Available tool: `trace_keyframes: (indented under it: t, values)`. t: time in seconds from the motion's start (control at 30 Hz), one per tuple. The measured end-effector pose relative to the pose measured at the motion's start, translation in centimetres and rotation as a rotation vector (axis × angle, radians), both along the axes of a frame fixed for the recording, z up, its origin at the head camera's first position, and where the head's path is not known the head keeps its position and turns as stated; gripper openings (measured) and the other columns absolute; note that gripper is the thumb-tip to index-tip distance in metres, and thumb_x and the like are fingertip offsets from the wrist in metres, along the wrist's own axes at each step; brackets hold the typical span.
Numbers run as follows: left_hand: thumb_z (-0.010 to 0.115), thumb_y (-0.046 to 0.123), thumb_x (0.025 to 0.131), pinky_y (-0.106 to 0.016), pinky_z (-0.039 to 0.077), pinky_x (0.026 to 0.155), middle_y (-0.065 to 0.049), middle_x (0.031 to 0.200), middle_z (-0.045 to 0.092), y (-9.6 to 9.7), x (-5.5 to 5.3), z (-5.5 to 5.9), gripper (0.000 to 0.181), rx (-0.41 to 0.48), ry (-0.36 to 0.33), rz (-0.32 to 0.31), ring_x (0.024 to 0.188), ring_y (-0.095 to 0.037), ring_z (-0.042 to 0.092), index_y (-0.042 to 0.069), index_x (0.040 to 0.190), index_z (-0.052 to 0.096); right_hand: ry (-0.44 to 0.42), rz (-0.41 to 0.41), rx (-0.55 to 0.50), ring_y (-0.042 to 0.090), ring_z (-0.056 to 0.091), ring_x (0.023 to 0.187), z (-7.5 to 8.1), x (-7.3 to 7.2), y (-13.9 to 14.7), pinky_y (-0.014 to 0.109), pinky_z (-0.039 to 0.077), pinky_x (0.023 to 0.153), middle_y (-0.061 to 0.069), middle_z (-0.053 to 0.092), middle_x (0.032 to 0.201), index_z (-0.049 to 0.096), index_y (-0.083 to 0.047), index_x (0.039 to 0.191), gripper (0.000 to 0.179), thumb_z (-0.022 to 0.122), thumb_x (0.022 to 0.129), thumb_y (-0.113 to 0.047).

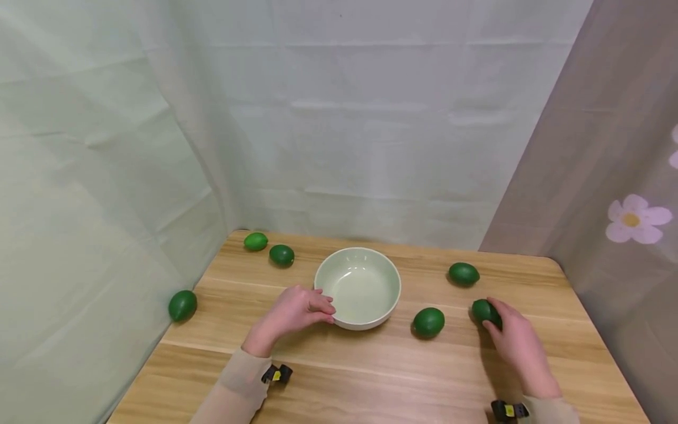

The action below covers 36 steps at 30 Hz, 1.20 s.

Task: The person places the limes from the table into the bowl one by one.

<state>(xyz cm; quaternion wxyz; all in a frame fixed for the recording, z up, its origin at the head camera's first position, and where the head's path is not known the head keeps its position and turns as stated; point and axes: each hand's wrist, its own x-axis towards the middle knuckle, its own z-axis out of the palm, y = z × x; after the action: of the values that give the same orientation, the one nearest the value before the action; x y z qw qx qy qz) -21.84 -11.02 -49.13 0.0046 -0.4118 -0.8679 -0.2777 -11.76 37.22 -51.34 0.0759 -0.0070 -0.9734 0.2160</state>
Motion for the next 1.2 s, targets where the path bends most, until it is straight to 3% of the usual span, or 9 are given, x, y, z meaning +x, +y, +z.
trace_keyframes:
  t: [0.43,0.9,1.2]
  values:
    - [0.088,0.03,0.09,-0.037,0.055,0.109,0.011,0.099,0.081,0.08,0.1,0.0,0.015,-0.001,-0.009,0.01,0.111,-0.007,0.074,0.021,0.102,0.089,-0.015,-0.016,-0.007,0.066,0.053,0.123,0.43,-0.28,0.04,0.078,0.048,0.096,0.045,0.053,0.14,0.052,0.013,0.147,0.059,0.077,0.098,-0.01]
    - [0.088,0.032,0.09,-0.036,0.056,0.108,0.011,0.098,0.081,0.08,0.0,-0.2,0.012,0.006,0.026,0.007,0.109,-0.006,0.074,0.024,0.1,0.089,-0.048,-0.043,-0.024,0.066,0.054,0.121,0.96,-0.27,0.07,0.077,0.049,0.093,0.045,0.055,0.137,0.055,0.012,0.144,0.059,0.078,0.096,-0.014]
    - [0.088,0.031,0.089,-0.035,0.055,0.108,0.011,0.099,0.081,0.07,-0.17,-0.17,0.013,0.015,-0.003,0.017,0.109,-0.005,0.074,0.025,0.1,0.089,-0.036,-0.057,-0.04,0.066,0.054,0.12,0.71,-0.2,0.33,0.077,0.05,0.091,0.047,0.053,0.138,0.051,0.012,0.146,0.061,0.078,0.099,-0.015]
